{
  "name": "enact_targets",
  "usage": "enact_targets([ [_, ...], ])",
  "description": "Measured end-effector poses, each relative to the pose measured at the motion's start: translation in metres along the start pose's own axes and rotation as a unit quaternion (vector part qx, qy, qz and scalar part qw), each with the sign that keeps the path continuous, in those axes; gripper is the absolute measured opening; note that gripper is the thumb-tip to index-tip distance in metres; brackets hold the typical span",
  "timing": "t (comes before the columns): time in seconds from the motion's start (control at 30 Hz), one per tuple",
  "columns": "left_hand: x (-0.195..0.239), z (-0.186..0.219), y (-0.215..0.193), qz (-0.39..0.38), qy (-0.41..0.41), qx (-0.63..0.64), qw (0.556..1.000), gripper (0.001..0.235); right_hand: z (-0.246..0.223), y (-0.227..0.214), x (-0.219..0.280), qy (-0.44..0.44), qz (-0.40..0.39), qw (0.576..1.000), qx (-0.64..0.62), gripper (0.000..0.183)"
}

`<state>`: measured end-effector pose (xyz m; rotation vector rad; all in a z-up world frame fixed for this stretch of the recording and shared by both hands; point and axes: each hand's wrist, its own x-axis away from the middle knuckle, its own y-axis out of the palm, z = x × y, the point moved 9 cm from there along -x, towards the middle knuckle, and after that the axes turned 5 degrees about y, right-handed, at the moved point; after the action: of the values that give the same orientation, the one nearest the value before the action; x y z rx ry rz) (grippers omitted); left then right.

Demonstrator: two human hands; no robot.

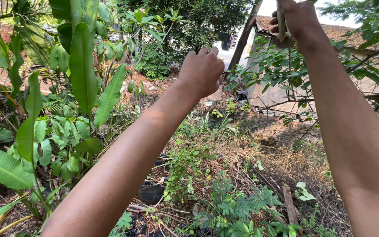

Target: The person uses pruning shears to trim leaves and stems from several small plants in a garden. They move between different plants, cutting foliage and branches, and occasionally repositioning themselves to reach different areas.

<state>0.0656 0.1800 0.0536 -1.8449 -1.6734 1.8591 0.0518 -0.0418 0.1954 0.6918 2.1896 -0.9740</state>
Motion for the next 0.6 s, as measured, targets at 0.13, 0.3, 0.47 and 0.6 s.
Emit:
enact_targets([
  [0.13, 0.002, 0.001, -0.003, -0.004, 0.003, -0.015, 1.0, 0.026, -0.001, 0.013, -0.023, -0.038, -0.027, 0.999, -0.004, 0.06],
  [0.3, 0.001, -0.004, -0.004, -0.015, -0.003, -0.021, 1.0, 0.027, -0.005, 0.019, -0.037, -0.038, -0.024, 0.999, 0.011, 0.05],
  [0.47, 0.001, 0.0, 0.006, -0.05, 0.01, -0.042, 0.998, 0.033, -0.012, 0.02, -0.011, -0.031, 0.014, 0.998, 0.054, 0.05],
  [0.6, 0.015, 0.005, 0.018, -0.055, 0.027, -0.011, 0.998, 0.033, -0.025, 0.025, 0.041, -0.043, -0.022, 0.994, 0.094, 0.063],
])
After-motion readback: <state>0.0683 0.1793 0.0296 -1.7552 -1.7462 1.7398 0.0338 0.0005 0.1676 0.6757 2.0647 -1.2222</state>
